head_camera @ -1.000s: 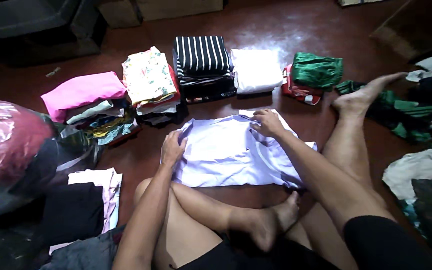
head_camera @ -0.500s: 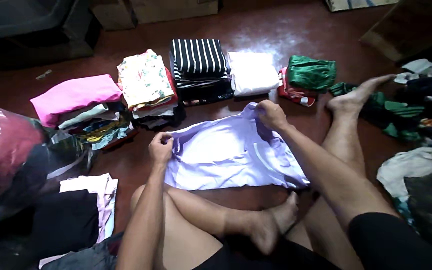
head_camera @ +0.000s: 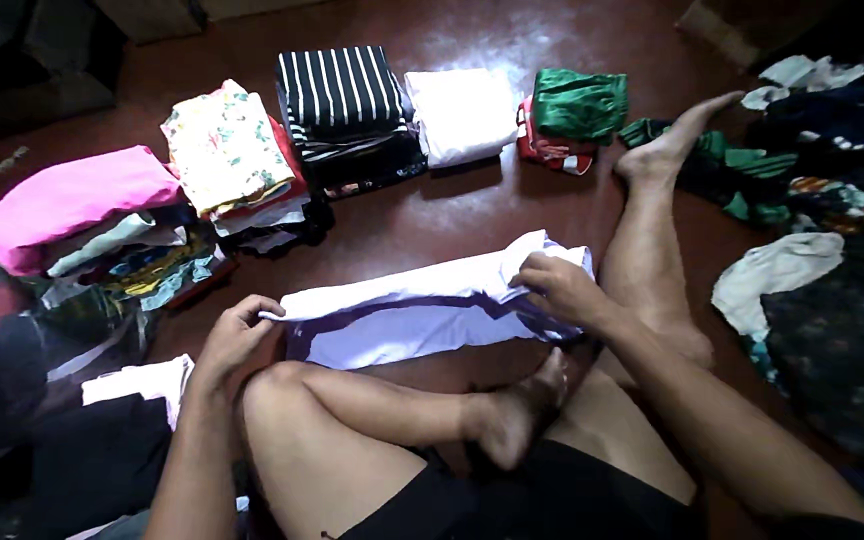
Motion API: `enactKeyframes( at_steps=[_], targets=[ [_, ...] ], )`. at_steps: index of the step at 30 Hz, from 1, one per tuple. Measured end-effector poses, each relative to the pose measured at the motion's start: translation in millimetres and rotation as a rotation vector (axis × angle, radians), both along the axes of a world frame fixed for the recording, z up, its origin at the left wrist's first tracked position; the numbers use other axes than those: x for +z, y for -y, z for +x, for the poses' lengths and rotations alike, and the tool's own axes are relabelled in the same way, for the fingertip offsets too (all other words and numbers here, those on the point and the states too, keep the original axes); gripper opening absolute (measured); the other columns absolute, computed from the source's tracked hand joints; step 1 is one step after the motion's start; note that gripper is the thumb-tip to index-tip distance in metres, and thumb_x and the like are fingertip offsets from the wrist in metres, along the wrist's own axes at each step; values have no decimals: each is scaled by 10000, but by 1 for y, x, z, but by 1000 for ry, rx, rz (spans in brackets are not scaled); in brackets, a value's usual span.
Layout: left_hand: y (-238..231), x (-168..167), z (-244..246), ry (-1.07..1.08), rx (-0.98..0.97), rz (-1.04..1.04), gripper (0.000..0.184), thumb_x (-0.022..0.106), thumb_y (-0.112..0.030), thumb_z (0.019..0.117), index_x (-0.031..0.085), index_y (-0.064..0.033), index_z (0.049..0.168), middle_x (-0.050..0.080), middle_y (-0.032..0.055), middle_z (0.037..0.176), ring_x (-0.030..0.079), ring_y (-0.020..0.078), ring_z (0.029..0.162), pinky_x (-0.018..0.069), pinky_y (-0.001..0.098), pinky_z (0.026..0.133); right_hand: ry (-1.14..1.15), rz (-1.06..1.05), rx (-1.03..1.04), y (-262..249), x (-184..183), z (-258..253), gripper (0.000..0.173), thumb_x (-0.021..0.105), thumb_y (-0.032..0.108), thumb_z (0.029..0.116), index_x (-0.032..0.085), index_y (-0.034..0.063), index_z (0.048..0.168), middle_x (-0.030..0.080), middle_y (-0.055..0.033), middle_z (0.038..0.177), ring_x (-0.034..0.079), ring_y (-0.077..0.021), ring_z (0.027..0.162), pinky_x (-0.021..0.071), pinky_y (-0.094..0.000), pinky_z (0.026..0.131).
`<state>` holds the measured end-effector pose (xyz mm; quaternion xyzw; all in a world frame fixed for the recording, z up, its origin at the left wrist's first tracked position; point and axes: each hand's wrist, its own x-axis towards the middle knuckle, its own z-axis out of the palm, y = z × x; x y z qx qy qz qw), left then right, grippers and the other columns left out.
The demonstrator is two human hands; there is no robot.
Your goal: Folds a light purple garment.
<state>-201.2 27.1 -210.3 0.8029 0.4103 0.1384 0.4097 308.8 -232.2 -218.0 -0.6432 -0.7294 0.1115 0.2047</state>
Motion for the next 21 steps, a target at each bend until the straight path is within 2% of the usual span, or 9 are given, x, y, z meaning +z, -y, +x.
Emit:
enactKeyframes(
  at_steps=[3,6,8,10,12,13,16,18,21],
  targets=[
    [4,-22,-3,-210,-81,-36,145,638,-89,922,747,-88,1018,712,59,1113,678,167,1004,565,428,902,-56,-196,13,22,-47,-1,189,669,179,920,754,189,1088,699,-83,1050,684,-288,946,568,-548,800],
    [0,-36,4,-483,-154,-86,161,656,-168,930,755,-111,1045,705,108,1143,664,268,1084,523,556,961,-107,-392,-7,22,-71,-2,200,677,190,905,752,175,1089,690,-110,1050,670,-320,979,544,-585,837],
    [-1,-41,12,-545,-188,-70,182,648,-199,929,753,-106,1045,705,119,1142,661,288,1096,515,572,969,-89,-404,4,16,-68,-9,200,670,183,892,747,175,1076,687,-101,1036,670,-314,966,543,-586,818],
    [3,-36,16,-472,-140,-13,220,626,-231,936,741,-59,1012,699,131,1099,662,285,1056,522,556,946,-82,-341,14,11,-55,-16,203,668,184,884,742,176,1073,683,-86,1018,671,-297,934,548,-565,788],
    [11,-30,13,-374,-42,57,329,572,-312,986,723,-21,960,698,135,1039,668,270,1010,526,537,921,-93,-256,25,14,-45,-22,200,666,173,873,740,166,1059,680,-88,999,670,-294,911,549,-547,764],
    [13,-28,12,-391,-30,63,395,539,-354,1015,722,-9,956,700,146,1029,671,279,1009,519,543,928,-94,-238,29,18,-44,-24,198,663,174,871,740,168,1053,680,-86,997,670,-291,905,549,-541,759],
    [9,-31,19,-726,-214,-65,479,504,-471,1034,749,-60,1050,721,184,1106,662,360,1124,471,627,1013,-56,-358,57,28,-51,-23,226,671,157,862,731,191,1077,679,-86,1031,671,-302,924,548,-560,763],
    [5,-36,29,-903,-300,-90,470,519,-507,1010,755,-111,1098,725,184,1136,657,384,1152,467,659,1012,6,-506,69,33,-58,-21,286,699,121,837,725,200,1110,680,-104,1076,673,-336,958,548,-605,763],
    [14,-27,38,-855,-257,119,385,546,-439,989,745,-124,1086,723,142,1125,647,358,1151,470,635,1003,68,-533,42,34,-59,-25,297,715,115,817,724,190,1104,682,-118,1100,675,-359,980,549,-620,776]
  ],
)
